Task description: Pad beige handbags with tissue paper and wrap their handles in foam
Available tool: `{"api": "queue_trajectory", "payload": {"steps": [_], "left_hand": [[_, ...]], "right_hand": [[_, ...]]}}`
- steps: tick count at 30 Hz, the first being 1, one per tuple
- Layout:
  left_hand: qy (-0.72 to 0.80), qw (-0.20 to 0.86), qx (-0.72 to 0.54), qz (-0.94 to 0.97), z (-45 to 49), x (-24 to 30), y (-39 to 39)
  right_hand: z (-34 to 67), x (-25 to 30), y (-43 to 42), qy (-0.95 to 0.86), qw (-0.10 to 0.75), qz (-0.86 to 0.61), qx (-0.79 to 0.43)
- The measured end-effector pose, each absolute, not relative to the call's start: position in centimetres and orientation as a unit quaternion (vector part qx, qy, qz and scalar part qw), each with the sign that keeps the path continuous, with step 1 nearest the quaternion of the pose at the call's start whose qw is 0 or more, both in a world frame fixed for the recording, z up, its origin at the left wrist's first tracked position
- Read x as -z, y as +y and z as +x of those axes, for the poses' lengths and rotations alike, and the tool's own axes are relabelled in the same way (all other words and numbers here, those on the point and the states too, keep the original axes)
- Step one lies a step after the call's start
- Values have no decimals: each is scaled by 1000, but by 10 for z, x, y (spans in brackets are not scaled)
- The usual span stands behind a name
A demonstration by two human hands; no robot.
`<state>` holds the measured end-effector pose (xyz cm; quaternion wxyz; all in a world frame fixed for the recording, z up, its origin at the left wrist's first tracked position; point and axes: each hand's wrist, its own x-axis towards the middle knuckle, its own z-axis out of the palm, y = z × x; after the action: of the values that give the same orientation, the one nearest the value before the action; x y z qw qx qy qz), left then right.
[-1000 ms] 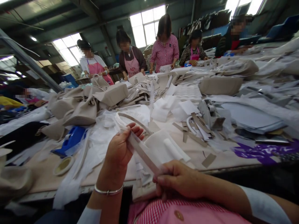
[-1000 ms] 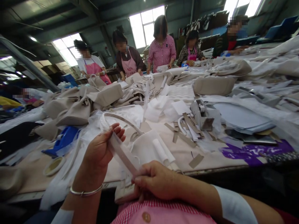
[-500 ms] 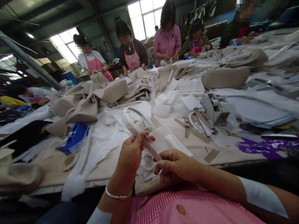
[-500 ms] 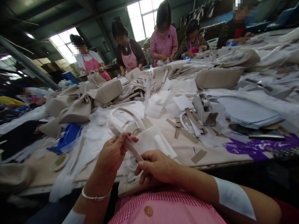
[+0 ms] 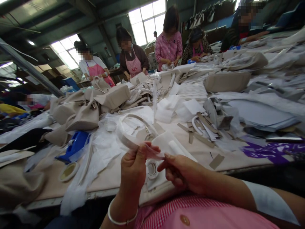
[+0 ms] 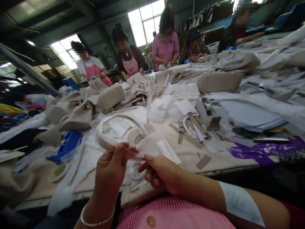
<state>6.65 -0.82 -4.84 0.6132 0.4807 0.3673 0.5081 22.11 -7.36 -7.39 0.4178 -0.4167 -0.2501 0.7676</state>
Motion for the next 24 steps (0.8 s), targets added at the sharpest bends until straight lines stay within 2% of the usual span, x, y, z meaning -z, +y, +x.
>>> {"api": "queue_trajectory", "payload": {"steps": [4,9,12,16,21,24], "left_hand": [[389,650,-416,503,62,51,-19],[444,585,-344,585,50,51,-19],[443,599,-333,578,46,56,-19],[460,608,-339,551,47,60,-21],[466,610,-335,546,50,58,-23],[449,632,-307,552,49,58,-23]], "right_hand": [[211,74,-67,-209,480,-404,-750],[209,81,-66,-200,488,-426,-735],[209,85,-66,-210,482,-450,-722],[213,82,-64,-319,405,-526,-677],[222,77,-59,-608,315,-572,-451],[223,80,-54,-692,275,-565,-357]]}}
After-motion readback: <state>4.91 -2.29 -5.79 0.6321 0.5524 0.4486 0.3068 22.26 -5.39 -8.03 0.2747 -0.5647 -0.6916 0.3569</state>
